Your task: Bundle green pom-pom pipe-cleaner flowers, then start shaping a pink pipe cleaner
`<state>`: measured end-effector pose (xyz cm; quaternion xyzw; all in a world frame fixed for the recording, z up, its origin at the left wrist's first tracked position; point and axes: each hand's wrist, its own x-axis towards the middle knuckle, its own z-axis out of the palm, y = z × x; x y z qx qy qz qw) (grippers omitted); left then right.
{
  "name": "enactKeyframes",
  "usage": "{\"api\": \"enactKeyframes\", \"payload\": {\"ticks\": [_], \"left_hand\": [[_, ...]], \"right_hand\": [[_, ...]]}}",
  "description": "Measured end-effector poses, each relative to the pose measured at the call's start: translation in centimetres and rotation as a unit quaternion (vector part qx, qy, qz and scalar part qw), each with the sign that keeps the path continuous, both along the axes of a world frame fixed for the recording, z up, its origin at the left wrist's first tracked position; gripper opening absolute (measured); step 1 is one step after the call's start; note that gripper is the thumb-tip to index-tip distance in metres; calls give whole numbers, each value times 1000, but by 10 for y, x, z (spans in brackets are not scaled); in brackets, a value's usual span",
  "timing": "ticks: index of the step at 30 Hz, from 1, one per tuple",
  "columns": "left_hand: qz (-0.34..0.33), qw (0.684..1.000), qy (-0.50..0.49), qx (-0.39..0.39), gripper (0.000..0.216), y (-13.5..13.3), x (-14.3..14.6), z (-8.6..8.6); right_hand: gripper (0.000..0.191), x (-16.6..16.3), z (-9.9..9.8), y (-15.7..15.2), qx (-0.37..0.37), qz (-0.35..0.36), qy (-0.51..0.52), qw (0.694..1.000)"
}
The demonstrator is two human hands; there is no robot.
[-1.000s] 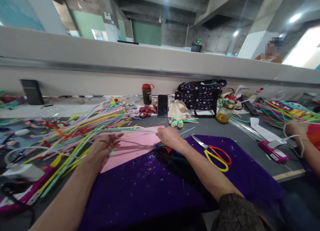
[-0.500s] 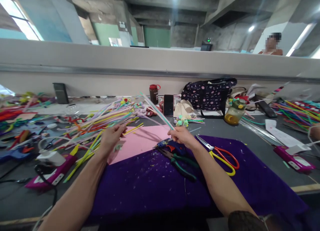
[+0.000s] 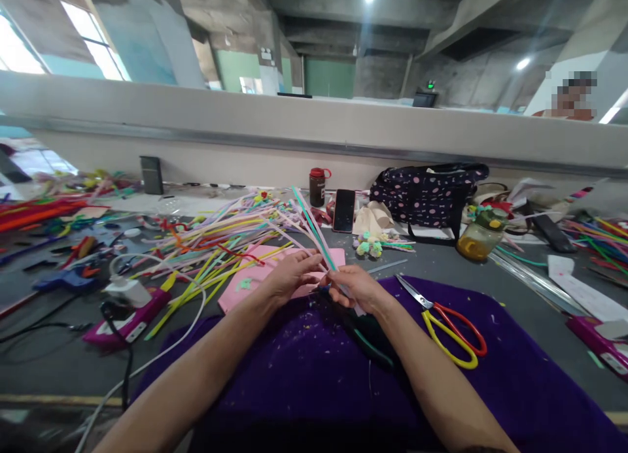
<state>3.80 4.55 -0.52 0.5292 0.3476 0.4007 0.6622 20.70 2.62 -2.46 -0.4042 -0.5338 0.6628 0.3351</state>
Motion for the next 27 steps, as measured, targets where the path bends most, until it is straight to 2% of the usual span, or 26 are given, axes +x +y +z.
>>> {"api": "enactKeyframes", "payload": {"ticks": [4, 8, 10, 14, 16, 19, 27], "left_hand": [[58, 994, -79, -46, 28, 2, 9, -19], [66, 994, -62, -61, 28, 2, 5, -33], [82, 994, -45, -56, 27, 3, 2, -34], [100, 993, -24, -50, 26, 5, -2, -33], [99, 993, -23, -51, 26, 6, -3, -33], [89, 994, -35, -61, 27, 6, -4, -34], [64, 993, -63, -74, 24, 8, -8, -34]], "right_hand": [[34, -6, -3, -6, -32, 36, -1, 999], [35, -12, -11, -8, -45, 64, -3, 997], [33, -16, -15, -9, -31, 48, -12, 998], [25, -21, -18, -10, 45, -66, -61, 995], [25, -23, -17, -10, 58, -95, -74, 991], [26, -25, -15, -11, 59, -108, -61, 990], [33, -23, -18, -8, 65, -87, -24, 994]]}}
